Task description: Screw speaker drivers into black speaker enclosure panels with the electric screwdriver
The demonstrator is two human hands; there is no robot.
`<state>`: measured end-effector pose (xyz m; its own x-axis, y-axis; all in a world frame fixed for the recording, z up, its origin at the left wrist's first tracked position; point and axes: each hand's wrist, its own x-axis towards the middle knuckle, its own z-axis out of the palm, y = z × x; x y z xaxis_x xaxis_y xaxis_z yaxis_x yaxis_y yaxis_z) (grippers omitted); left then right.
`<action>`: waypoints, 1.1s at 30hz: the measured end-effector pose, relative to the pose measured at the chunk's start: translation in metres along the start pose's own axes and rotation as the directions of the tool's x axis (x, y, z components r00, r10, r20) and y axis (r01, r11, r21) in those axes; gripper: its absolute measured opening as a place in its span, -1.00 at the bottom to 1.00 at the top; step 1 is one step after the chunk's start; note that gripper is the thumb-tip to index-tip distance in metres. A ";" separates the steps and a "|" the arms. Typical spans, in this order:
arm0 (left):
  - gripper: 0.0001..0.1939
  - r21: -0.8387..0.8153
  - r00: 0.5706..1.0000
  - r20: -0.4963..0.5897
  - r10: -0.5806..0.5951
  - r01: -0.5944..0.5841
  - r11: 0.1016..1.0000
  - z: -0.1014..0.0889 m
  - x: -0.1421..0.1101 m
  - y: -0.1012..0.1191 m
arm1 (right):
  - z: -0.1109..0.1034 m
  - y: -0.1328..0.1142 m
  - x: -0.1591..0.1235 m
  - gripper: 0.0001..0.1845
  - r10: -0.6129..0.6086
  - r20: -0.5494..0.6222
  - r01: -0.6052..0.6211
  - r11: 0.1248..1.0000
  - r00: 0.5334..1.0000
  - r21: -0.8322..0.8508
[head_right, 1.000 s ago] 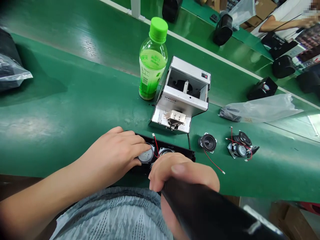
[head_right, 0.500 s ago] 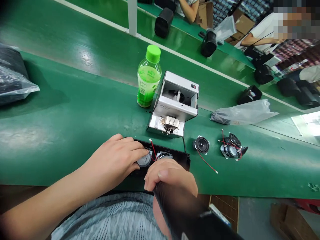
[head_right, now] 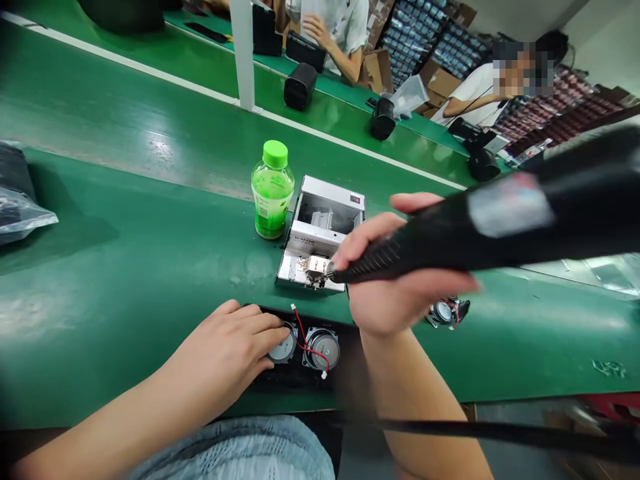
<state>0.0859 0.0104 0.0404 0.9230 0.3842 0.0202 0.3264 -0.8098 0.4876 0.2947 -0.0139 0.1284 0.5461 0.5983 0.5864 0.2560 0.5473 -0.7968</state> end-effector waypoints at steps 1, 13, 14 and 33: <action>-0.72 -0.030 1.000 -0.023 0.008 -0.009 1.000 0.000 -0.002 0.000 | 0.003 0.010 0.004 -0.37 0.006 -0.002 -0.006 1.000 1.000 0.019; -0.78 -0.268 0.935 -0.350 -0.050 -0.048 0.962 -0.004 -0.027 -0.010 | 0.009 0.023 0.002 -0.35 0.026 -0.007 -0.026 1.000 1.000 0.017; -0.78 -0.255 0.927 -0.371 -0.049 -0.051 0.966 -0.003 -0.026 -0.009 | 0.007 0.023 0.001 -0.34 0.051 0.012 -0.051 0.998 0.999 0.046; 0.41 -0.443 0.966 -0.157 -0.207 0.119 0.889 0.047 -0.041 -0.035 | 0.017 -0.004 -0.051 -0.26 0.219 0.321 -0.277 0.950 0.921 0.146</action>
<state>0.0458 0.0020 -0.0185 0.7915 0.6087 0.0556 0.3096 -0.4777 0.8222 0.2524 -0.0361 0.1043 0.3032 0.8591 0.4123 -0.0241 0.4395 -0.8979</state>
